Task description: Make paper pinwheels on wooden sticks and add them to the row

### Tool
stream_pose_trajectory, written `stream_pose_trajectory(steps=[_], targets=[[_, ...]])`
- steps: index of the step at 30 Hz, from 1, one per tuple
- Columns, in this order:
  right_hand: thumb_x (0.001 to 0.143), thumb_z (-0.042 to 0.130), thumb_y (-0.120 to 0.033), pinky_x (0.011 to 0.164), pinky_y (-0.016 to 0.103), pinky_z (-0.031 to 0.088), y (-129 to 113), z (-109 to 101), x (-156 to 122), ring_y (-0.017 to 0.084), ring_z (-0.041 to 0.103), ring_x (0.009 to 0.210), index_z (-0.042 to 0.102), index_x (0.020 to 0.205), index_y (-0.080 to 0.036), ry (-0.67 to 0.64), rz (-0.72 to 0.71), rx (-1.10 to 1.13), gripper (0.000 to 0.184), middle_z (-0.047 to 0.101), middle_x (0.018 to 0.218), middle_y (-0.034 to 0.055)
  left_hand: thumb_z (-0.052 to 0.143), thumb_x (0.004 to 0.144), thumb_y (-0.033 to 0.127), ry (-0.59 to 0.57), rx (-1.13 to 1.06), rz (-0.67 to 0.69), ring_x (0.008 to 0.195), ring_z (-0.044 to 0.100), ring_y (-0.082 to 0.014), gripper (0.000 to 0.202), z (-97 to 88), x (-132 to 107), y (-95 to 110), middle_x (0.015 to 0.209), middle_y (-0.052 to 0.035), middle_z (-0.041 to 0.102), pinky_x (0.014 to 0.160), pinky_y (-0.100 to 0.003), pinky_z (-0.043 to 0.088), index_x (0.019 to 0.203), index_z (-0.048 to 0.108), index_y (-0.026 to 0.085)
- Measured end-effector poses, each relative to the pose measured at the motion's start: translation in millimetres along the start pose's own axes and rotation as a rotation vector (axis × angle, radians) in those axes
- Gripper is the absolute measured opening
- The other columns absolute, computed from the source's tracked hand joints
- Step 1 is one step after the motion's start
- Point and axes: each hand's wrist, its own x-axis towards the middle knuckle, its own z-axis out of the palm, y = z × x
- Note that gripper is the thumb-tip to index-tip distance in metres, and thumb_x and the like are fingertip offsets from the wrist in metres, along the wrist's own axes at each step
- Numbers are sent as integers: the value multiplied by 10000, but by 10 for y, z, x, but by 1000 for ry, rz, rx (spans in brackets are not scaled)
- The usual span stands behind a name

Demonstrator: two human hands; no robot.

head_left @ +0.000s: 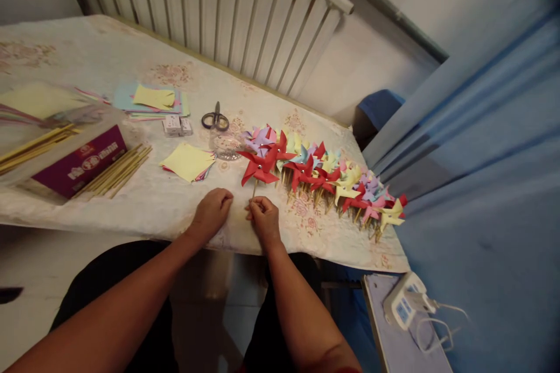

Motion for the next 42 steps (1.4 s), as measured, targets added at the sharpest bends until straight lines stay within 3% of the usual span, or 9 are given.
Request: stream_pose_trajectory(steps=[3,6,13,20,26,32,42], targets=[[763,596,-286,501,203,457,32,-33,-87,88,558,493,641,808,-198,17,-23,-17,108,680,685,-33,421,871,237,76,280,84,908,579,-275,201,-76,-130,-157,887,-128,659,871,-411,457,828,609,181],[742,596,-274,484,194,453,62,-103,-158,79,543,468,637,796,-197,22,-20,9,103,673,664,-44,414,881,206,114,471,57,955,573,-295,231,-149,-200,-220,941,-148,663,880,-413,441,889,641,162],[752,591,-278,443,173,423,66,-424,-352,67,533,427,625,796,-185,47,18,-29,108,677,648,-40,354,938,289,90,708,-92,939,564,-320,370,-207,-187,-23,984,-192,635,780,-397,404,964,674,104],[751,566,-268,429,173,413,18,-823,-455,72,519,438,624,762,-193,65,19,-157,95,652,654,-43,301,964,312,32,776,-153,935,588,-319,442,-223,-142,136,1017,-213,631,751,-382,383,1026,661,61],[739,560,-251,448,175,408,47,-1063,-469,85,495,462,606,693,-202,111,20,-259,82,520,554,-75,274,967,316,9,809,-155,916,606,-316,470,-233,-103,147,1029,-205,631,712,-380,385,1035,665,64],[741,568,-269,487,192,418,117,-1084,-434,102,491,510,621,698,-204,140,21,-260,94,514,558,-70,303,963,308,9,788,-102,895,594,-321,452,-243,-124,93,1026,-229,621,706,-387,366,1030,660,37],[751,595,-245,632,219,460,182,-1045,-373,126,545,631,658,694,-217,170,1,-288,90,575,598,-53,267,979,314,34,824,-88,855,574,-283,429,-224,-133,28,991,-185,593,687,-373,353,995,634,92]])
